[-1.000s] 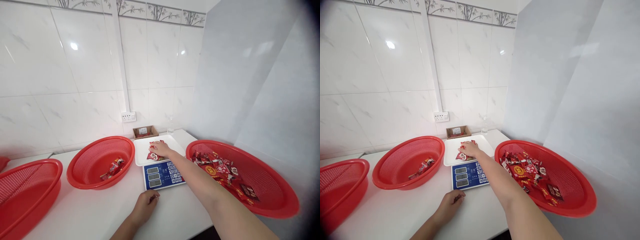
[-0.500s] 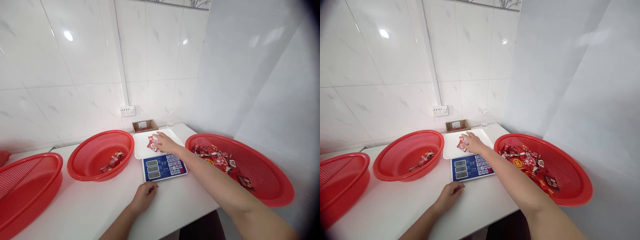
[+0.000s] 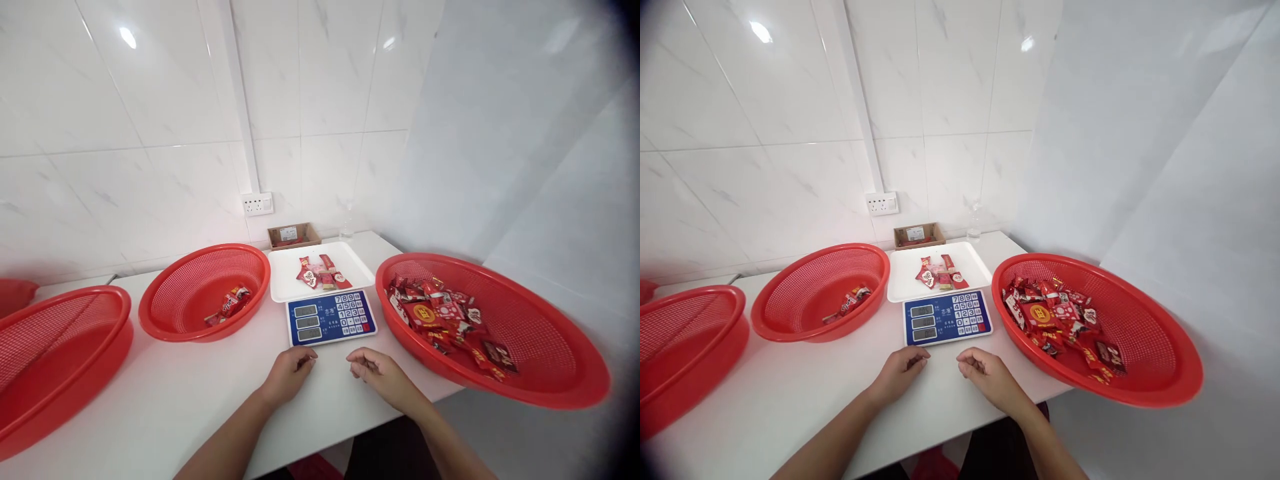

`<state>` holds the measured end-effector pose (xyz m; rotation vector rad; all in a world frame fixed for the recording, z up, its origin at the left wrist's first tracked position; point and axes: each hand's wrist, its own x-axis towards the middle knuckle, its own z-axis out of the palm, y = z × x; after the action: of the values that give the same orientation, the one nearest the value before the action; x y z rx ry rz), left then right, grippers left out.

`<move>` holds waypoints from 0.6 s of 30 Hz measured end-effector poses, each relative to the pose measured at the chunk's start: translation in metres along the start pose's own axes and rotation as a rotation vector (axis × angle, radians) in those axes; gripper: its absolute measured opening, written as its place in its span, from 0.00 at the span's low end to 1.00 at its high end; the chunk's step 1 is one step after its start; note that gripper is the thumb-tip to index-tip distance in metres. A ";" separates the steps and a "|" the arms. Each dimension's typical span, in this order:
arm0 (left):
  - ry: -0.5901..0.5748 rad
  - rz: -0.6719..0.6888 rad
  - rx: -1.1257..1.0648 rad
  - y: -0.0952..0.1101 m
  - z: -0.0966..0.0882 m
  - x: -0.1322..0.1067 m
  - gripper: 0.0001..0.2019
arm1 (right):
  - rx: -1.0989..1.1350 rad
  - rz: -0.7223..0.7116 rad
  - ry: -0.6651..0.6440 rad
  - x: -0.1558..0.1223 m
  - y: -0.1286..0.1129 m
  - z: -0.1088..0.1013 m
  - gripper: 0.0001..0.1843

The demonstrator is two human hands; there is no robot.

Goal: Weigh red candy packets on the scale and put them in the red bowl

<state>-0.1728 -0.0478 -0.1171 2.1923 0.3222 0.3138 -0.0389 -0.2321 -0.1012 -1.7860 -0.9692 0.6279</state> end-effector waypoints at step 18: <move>0.444 -0.169 0.666 0.021 -0.135 -0.034 0.23 | -0.061 -0.025 0.145 -0.008 0.032 0.010 0.13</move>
<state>-0.2474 0.0281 -0.0250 2.7001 0.9664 0.6757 -0.0404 -0.2407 -0.1344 -1.8435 -0.9181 0.4507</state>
